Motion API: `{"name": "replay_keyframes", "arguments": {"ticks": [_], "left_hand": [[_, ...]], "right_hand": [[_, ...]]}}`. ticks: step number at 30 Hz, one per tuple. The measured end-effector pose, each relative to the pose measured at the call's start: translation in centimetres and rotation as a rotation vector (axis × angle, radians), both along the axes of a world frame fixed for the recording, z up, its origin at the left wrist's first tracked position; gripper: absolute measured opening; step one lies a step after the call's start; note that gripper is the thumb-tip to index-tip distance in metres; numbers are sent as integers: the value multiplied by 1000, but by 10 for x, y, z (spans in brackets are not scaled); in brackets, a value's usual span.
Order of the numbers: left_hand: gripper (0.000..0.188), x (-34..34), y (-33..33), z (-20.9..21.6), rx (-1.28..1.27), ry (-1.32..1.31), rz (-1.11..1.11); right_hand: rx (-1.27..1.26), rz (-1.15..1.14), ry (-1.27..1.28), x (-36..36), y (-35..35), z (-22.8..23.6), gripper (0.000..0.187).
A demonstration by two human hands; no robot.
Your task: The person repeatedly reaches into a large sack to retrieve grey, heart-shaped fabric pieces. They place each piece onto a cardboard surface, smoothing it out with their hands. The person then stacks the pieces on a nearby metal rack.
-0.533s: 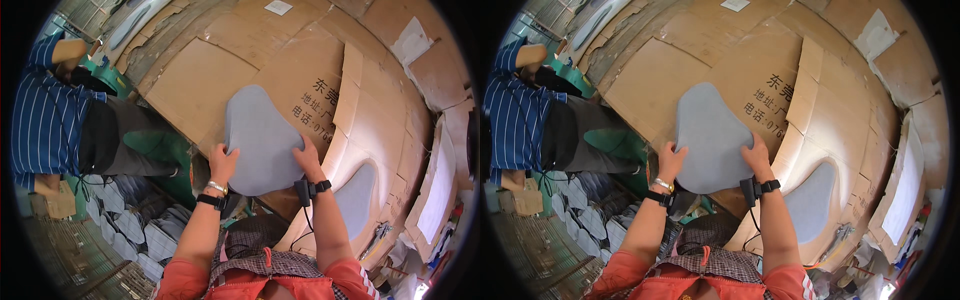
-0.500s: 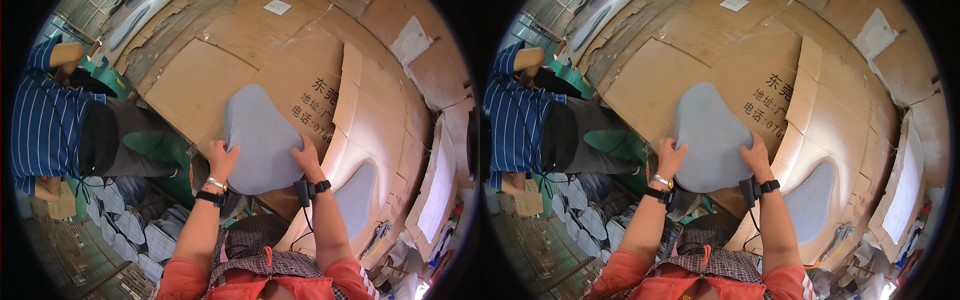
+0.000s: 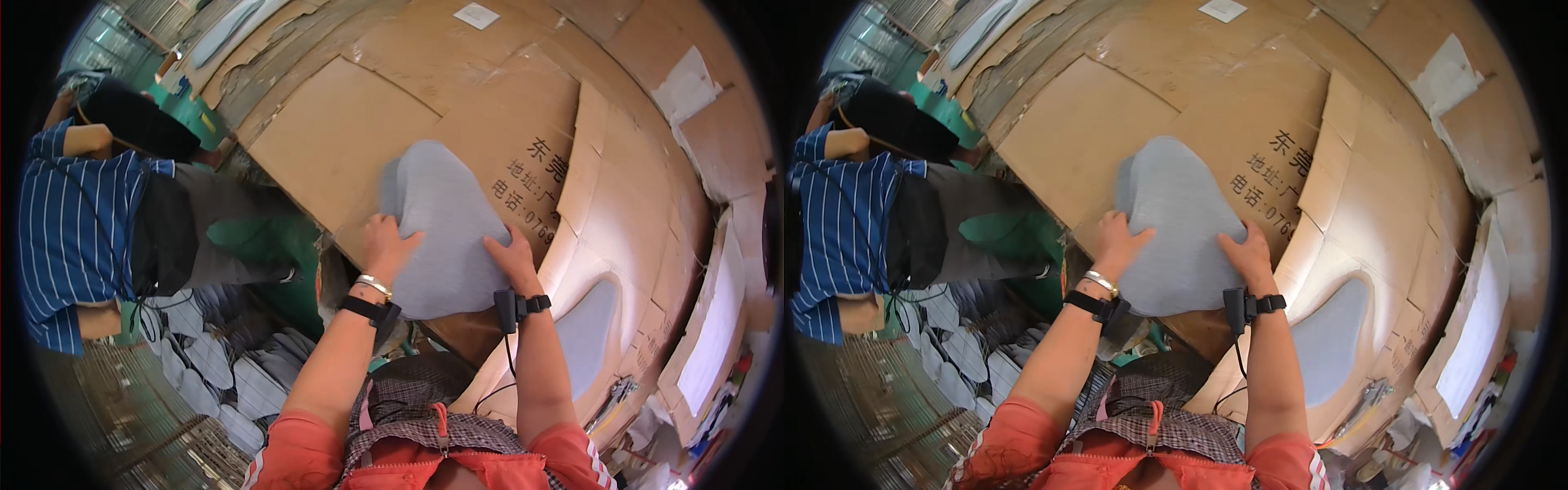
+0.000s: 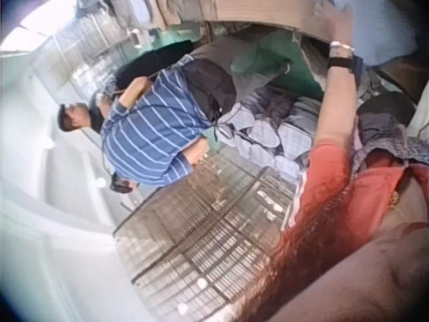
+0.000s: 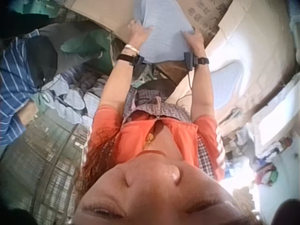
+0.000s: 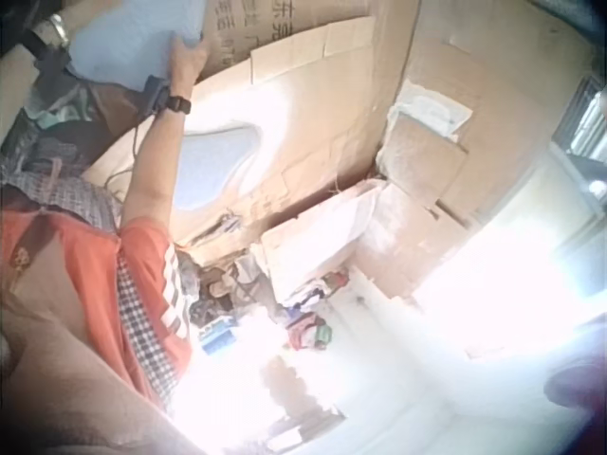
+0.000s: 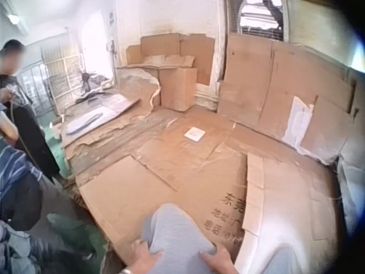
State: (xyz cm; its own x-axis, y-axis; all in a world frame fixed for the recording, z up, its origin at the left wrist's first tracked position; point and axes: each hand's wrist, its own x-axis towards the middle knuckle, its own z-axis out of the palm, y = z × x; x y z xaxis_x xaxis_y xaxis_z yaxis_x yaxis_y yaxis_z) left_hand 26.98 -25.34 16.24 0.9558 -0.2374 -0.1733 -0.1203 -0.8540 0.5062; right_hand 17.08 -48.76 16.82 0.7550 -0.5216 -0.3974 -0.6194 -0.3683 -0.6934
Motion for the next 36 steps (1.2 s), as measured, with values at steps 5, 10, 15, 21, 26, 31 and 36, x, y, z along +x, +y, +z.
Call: {"name": "replay_keyframes", "arguments": {"ticks": [5, 10, 15, 21, 26, 31, 36], "left_hand": [[45, -9, -25, 19, -8, -16, -17], [45, 11, -17, 13, 6, 155, 54], [44, 18, -16, 27, -1, 238, 63], [49, 4, -17, 32, -225, 187, 140], [56, -25, 11, 9, -396, 169, 290], [74, -26, 27, -4, -562, 258, 492], [72, -41, 29, -6, -619, 305, 498]], "right_hand": [[131, -53, -112, -7, -12, -22, 62], [157, -31, -97, -3, -8, -9, 58], [137, -49, -63, -1, -9, -9, 52], [230, -55, -56, 2, -10, -4, 57], [-3, 127, -88, 5, -6, -11, 59], [-194, 195, -31, 16, 8, -11, 63], [-192, 234, 7, 19, 6, -11, 65]]}}
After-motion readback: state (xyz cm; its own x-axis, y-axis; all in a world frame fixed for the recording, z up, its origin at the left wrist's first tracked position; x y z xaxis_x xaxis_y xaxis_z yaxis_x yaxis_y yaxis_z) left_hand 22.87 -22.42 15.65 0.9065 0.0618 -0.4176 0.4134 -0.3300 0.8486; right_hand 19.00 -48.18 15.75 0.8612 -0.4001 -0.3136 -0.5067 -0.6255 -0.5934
